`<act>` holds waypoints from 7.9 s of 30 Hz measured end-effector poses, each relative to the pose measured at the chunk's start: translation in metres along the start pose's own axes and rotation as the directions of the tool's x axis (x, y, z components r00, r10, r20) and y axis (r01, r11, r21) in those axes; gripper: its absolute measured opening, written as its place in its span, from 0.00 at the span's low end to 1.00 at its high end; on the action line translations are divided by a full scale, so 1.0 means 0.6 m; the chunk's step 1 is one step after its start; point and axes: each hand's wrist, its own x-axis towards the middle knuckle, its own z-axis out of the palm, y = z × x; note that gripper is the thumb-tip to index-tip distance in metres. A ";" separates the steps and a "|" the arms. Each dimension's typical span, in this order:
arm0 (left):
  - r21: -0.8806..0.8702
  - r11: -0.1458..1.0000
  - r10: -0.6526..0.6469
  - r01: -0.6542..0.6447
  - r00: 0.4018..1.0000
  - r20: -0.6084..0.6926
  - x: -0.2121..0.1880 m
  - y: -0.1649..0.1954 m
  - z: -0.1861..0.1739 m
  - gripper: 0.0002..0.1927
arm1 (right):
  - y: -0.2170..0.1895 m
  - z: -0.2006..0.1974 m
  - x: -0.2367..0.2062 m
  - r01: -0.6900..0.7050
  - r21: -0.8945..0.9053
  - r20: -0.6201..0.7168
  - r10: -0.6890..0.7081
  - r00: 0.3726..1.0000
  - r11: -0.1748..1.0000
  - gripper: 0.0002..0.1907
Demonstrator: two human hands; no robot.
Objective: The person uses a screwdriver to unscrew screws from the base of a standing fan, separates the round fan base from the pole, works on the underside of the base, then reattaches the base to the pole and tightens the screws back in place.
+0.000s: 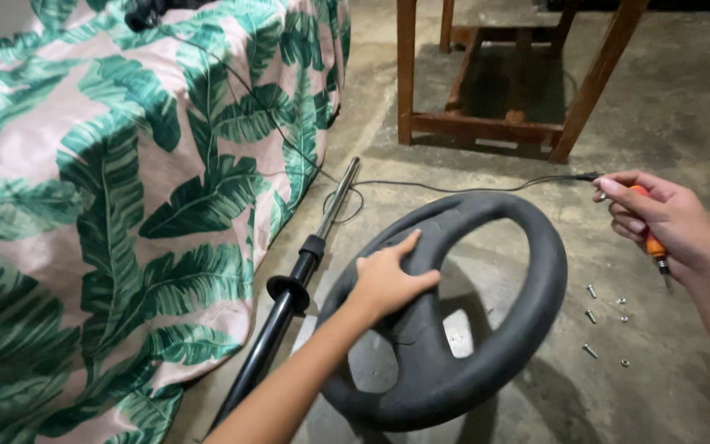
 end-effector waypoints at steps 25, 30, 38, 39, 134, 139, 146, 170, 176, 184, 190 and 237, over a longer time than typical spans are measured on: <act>-0.433 0.893 -0.100 0.125 0.992 0.080 -0.076 -0.249 -0.232 0.15 | 0.397 0.354 0.001 0.368 -0.647 0.572 0.105 0.814 0.667 0.16; -0.777 0.520 -0.371 0.355 0.913 0.169 -0.086 -0.197 -0.238 0.20 | 0.421 0.430 0.011 0.513 -0.703 0.591 0.001 0.807 0.493 0.15; -0.756 0.549 -0.401 0.356 0.906 0.135 -0.099 -0.144 -0.247 0.21 | 0.418 0.454 -0.011 0.520 -0.724 0.517 -0.141 0.844 0.453 0.03; -0.765 0.552 -0.387 0.332 0.914 0.118 -0.098 -0.144 -0.244 0.21 | 0.420 0.455 -0.014 0.515 -0.724 0.505 -0.156 0.849 0.459 0.03; 0.352 0.846 0.245 -0.401 0.878 0.411 -0.097 0.192 0.535 0.12 | 0.446 -0.183 -0.283 -0.351 -0.581 -0.417 0.102 0.903 0.734 0.13; 0.441 0.816 0.278 -0.373 0.923 0.266 -0.079 0.171 0.585 0.10 | 0.469 -0.182 -0.278 -0.264 -0.618 -0.370 0.022 0.929 0.740 0.12; 0.195 0.921 0.337 -0.338 0.941 0.041 -0.027 0.147 0.481 0.15 | 0.400 -0.166 -0.243 -0.428 -0.215 -0.584 0.236 0.776 0.878 0.19; -0.230 0.965 -0.151 0.129 0.986 -0.078 0.215 0.476 -0.652 0.15 | -0.636 0.102 -0.046 -0.347 0.255 -0.122 0.386 0.914 0.902 0.17; -0.286 0.905 -0.356 0.315 0.929 -0.102 0.128 0.666 -0.950 0.15 | -0.986 0.097 -0.149 -0.133 0.248 -0.311 0.209 0.927 0.959 0.17; -0.360 0.917 -0.309 0.173 0.878 -0.366 0.045 0.723 -1.133 0.14 | -1.125 0.105 -0.268 -0.023 0.339 -0.229 0.106 0.968 0.941 0.12; -0.426 0.877 -0.366 0.224 0.885 -0.289 -0.030 0.752 -1.154 0.15 | -1.159 0.195 -0.377 -0.092 0.322 -0.146 0.145 0.979 0.942 0.18; -0.605 0.766 -0.427 0.215 0.874 -0.231 -0.276 0.643 -1.228 0.14 | -1.155 0.305 -0.635 -0.082 0.301 -0.369 0.195 0.909 0.950 0.16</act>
